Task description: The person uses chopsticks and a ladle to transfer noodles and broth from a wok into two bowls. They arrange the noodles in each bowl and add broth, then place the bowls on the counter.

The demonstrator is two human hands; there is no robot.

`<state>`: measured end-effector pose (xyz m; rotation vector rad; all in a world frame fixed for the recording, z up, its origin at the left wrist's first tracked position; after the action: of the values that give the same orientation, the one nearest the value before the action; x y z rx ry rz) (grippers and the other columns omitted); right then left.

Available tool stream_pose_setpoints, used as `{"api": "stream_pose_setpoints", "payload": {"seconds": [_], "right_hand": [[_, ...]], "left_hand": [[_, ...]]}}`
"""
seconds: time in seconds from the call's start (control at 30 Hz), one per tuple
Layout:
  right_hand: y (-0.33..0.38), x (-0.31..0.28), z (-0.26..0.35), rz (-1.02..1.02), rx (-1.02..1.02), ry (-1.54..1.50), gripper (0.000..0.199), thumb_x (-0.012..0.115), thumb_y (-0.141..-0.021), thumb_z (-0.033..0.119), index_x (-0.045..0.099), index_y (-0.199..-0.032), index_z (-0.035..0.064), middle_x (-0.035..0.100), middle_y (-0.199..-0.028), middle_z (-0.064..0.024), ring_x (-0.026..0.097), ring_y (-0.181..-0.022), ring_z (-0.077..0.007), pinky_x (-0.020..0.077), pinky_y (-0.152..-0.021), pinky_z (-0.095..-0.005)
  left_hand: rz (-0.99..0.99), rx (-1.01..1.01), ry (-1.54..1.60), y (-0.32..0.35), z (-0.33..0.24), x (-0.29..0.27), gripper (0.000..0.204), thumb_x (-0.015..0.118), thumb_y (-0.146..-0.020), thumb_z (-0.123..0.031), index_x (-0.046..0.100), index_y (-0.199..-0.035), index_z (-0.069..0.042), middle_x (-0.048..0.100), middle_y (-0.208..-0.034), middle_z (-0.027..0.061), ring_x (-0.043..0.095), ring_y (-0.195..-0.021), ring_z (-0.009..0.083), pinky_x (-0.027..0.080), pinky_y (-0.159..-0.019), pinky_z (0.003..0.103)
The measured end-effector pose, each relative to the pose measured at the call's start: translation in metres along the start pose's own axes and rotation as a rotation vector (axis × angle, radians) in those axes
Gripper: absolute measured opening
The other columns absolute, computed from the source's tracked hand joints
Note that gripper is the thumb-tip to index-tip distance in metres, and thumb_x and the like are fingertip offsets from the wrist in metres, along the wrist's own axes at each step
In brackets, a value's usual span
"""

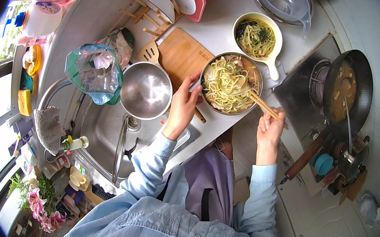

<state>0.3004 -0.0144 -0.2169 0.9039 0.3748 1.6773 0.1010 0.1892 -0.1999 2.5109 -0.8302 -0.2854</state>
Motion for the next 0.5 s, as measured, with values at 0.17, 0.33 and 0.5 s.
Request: {"api": "stream_pose_setpoints", "payload": {"seconds": [0.17,0.33,0.5], "right_hand": [[0.028,0.024,0.028,0.026,-0.162,0.047,0.022,0.046,-0.107,0.024,0.047,-0.088,0.014,0.046,-0.067,0.0021,0.03,-0.044,-0.0033,0.0236,-0.039,-0.0193],[0.059,0.036,0.042,0.058,-0.317,0.252,0.017,0.036,-0.1,0.011,0.045,-0.085,0.011,0.045,-0.069,-0.0007,0.034,-0.051,-0.0051,0.025,-0.046,-0.02],[0.068,0.035,0.037,0.064,-0.432,0.504,0.015,0.037,-0.095,0.006,0.045,-0.083,0.0066,0.051,-0.073,-0.0048,0.039,-0.06,-0.0073,0.0286,-0.052,-0.0217]], "left_hand": [[-0.004,0.005,-0.013,-0.001,-0.004,0.0,0.041,0.05,-0.11,-0.016,0.047,-0.149,-0.006,0.06,-0.137,0.0044,0.063,-0.085,0.007,0.057,-0.079,0.027],[0.006,-0.004,-0.014,-0.001,-0.004,0.0,0.041,0.049,-0.11,-0.016,0.047,-0.15,-0.007,0.059,-0.137,0.003,0.062,-0.085,0.0069,0.056,-0.079,0.027],[-0.008,0.004,0.017,-0.001,0.002,0.0,0.041,0.049,-0.11,-0.016,0.046,-0.15,-0.007,0.06,-0.134,0.0022,0.061,-0.086,0.0075,0.055,-0.079,0.026]]}}
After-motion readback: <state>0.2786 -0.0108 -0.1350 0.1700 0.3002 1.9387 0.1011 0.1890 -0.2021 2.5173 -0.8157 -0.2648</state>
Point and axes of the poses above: each hand's wrist, its own y-axis away from the middle knuckle, its own x-axis out of the palm, z = x × y, the point moved 5 cm from there along -y, towards the middle knuckle
